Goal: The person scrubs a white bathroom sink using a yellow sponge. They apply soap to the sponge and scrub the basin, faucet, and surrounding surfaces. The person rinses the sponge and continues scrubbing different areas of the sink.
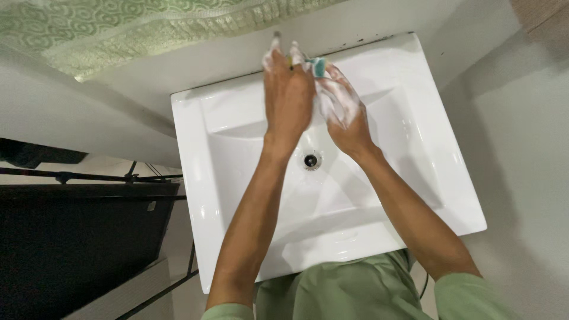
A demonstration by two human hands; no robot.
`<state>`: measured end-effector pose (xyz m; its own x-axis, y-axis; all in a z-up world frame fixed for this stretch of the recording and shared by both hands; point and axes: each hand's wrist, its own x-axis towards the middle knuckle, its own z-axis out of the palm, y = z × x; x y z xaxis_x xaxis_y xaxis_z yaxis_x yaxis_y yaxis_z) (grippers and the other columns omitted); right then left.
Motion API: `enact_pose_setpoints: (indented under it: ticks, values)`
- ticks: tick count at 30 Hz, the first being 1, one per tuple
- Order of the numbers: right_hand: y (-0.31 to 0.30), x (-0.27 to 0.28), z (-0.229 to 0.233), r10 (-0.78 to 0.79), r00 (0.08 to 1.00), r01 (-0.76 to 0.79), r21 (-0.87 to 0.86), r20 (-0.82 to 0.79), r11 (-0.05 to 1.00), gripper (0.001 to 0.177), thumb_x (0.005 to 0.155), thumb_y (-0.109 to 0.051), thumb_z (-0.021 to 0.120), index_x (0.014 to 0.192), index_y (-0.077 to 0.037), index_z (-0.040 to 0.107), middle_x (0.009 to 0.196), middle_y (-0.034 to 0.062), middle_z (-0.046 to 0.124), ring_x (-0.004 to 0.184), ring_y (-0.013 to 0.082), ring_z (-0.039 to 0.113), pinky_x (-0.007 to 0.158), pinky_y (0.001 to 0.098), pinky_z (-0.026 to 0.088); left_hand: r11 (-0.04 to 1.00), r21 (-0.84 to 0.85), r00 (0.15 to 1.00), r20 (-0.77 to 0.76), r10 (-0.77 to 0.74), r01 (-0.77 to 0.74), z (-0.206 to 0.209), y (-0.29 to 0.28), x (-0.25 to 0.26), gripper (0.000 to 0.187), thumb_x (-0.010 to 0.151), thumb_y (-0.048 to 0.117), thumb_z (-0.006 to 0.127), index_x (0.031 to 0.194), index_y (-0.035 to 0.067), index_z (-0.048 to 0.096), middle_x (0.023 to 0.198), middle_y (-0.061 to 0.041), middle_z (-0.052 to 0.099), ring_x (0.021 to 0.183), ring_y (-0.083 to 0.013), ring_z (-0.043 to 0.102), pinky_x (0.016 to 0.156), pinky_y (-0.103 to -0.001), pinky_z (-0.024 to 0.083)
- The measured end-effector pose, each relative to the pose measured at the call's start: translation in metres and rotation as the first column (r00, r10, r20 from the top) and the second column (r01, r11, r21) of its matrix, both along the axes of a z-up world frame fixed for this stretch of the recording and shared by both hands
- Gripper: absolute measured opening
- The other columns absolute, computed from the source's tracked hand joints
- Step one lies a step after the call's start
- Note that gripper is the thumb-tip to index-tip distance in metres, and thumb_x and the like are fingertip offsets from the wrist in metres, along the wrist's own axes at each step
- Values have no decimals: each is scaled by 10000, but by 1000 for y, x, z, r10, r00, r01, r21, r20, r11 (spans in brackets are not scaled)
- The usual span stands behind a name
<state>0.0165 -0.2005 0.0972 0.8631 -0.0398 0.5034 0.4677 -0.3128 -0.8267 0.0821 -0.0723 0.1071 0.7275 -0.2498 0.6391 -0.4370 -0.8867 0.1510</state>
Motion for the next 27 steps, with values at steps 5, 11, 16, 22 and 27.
enact_pose_setpoints:
  ticks: [5, 11, 16, 22, 27]
  values:
    - [-19, -32, -21, -129, 989, 101, -303, -74, 948, 327, 945, -53, 670, 1268, -26, 631, 1491, 211, 527, 1416, 380, 491, 1150, 440, 433, 987, -129, 954, -271, -130, 97, 8, -16, -8, 708, 976, 394, 630, 1382, -172, 501, 1405, -325, 489, 1338, -476, 470, 1070, -543, 409]
    - [-31, -54, -57, -19, 931, -109, -328, -364, 938, 307, 872, -13, 636, 1145, -130, 713, 1411, 61, 612, 1325, 289, 574, 1084, 402, 491, 952, 27, 937, -191, -293, 304, -43, -8, 62, 609, 949, 371, 648, 1270, -141, 566, 1423, -297, 513, 1343, -449, 491, 1145, -552, 390]
    - [-31, -57, -62, 25, 930, -174, -381, -366, 908, 312, 870, -19, 620, 1152, -129, 696, 1328, 46, 649, 1273, 296, 587, 1075, 414, 486, 770, -566, 734, -382, -561, 294, -59, -1, 90, 332, 916, 45, 595, 1242, 27, 654, 1281, -202, 637, 1207, -334, 623, 1102, -456, 486]
    - [-28, -61, -62, 78, 914, -231, -351, -399, 908, 351, 853, -12, 603, 1175, -133, 676, 1266, 81, 646, 1219, 312, 593, 1078, 422, 480, 334, -853, 744, 91, -662, 401, -55, 7, 45, 380, 927, -112, 501, 1246, 38, 641, 1258, -126, 646, 1234, -365, 556, 1085, -483, 457]
    - [-26, -57, -72, 91, 908, -267, -399, -408, 877, 269, 895, -48, 645, 1149, -135, 669, 1260, 69, 661, 1206, 311, 597, 1061, 428, 485, 659, -677, 919, 69, -387, 328, -27, 9, 0, 303, 1005, -78, 492, 1196, 52, 688, 1308, -162, 616, 1312, -411, 574, 1133, -467, 475]
